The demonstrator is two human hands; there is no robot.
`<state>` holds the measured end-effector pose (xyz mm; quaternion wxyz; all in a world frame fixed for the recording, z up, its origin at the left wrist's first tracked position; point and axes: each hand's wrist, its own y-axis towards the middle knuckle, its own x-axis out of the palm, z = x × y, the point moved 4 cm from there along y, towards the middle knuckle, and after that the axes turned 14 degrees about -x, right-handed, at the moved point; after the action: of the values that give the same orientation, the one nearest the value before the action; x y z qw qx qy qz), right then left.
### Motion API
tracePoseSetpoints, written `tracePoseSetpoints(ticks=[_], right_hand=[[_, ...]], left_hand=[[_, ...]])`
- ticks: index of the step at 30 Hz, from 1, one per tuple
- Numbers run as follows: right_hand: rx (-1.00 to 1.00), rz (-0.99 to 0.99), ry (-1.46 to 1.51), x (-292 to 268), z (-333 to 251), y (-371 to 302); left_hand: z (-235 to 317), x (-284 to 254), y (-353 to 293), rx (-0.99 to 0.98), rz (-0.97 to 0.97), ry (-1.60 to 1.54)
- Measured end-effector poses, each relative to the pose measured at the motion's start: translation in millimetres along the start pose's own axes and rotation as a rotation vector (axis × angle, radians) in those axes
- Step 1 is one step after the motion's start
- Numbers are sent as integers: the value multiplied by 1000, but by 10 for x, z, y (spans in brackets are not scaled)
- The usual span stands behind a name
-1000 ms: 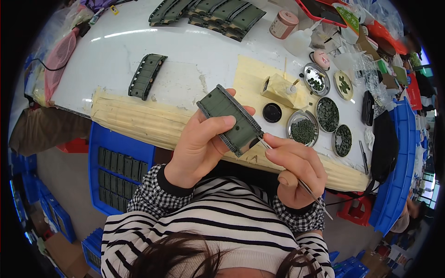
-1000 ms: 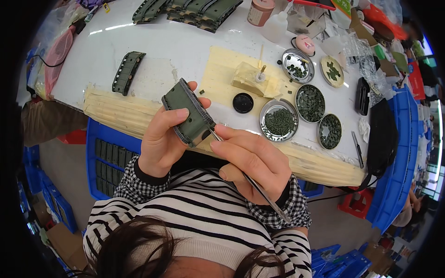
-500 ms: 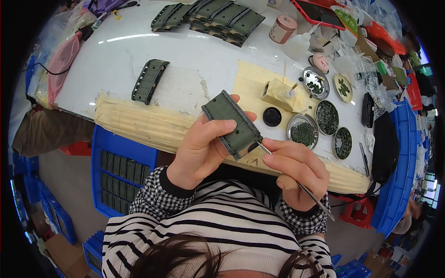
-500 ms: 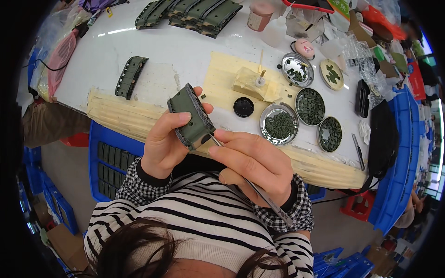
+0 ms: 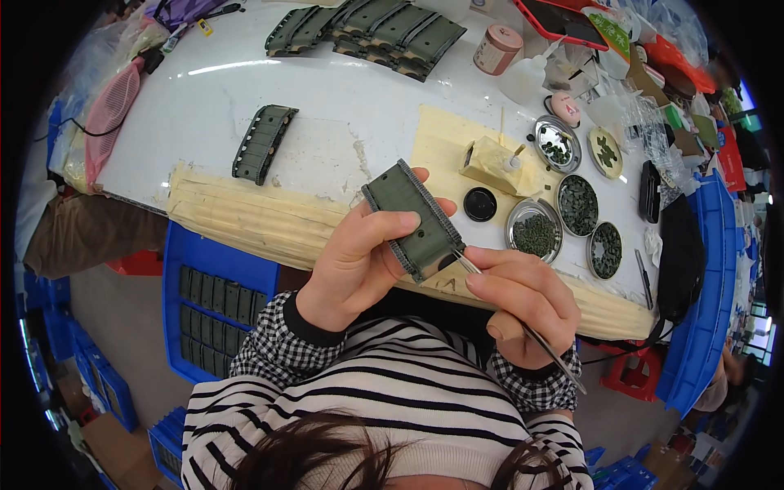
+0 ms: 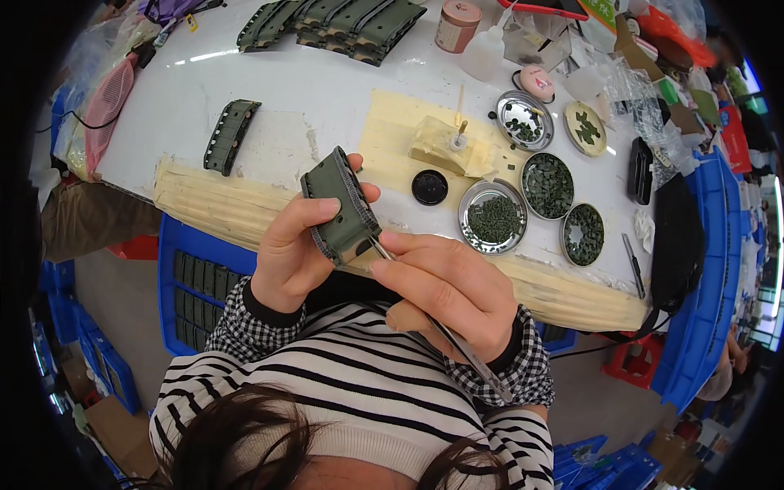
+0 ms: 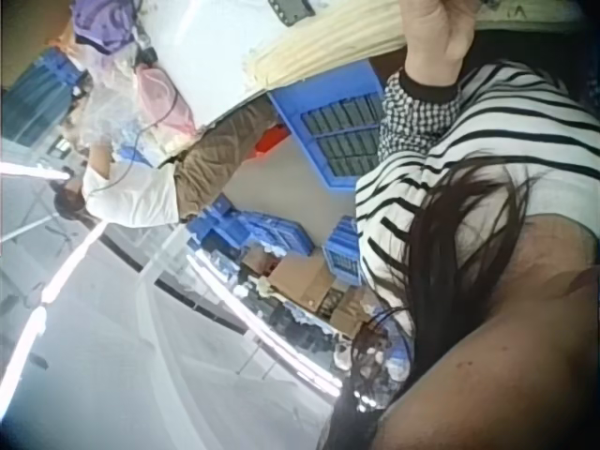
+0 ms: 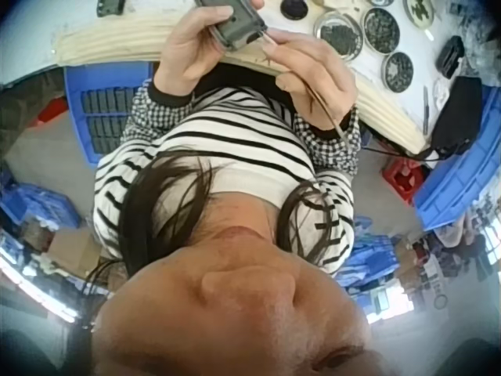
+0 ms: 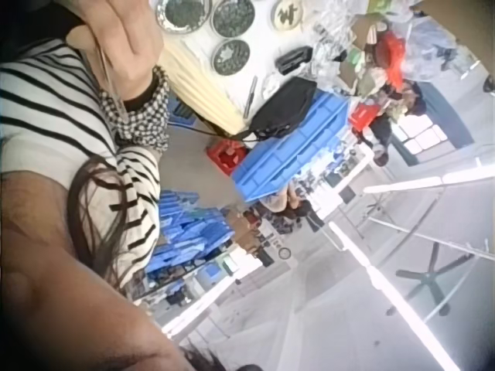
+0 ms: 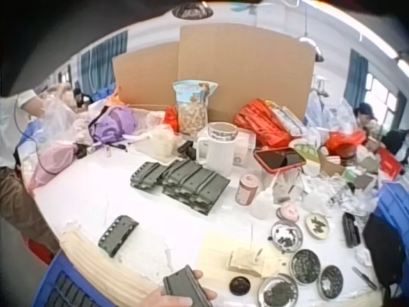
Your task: Assembling small plastic toy tanks by applying glue and attaching components.
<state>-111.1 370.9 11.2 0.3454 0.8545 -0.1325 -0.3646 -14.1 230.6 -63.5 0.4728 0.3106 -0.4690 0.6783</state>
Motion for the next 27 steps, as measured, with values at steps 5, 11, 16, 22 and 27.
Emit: tracePoseSetpoints(ticks=[5, 11, 16, 22, 27], right_hand=[[-9, -19, -26, 11, -12, 5], [1, -23, -14, 17, -9, 9], [38, 44, -45, 67, -8, -20], [-5, -24, -5, 26, -4, 14], [-14, -23, -2, 25, 18, 40]], left_hand=[[4, -13, 3, 3, -11, 1], [-2, -23, 0, 6, 2, 0], [-4, -22, -8, 4, 7, 1], [-5, -36, -9, 15, 9, -5], [-15, -45, -9, 6, 19, -23]])
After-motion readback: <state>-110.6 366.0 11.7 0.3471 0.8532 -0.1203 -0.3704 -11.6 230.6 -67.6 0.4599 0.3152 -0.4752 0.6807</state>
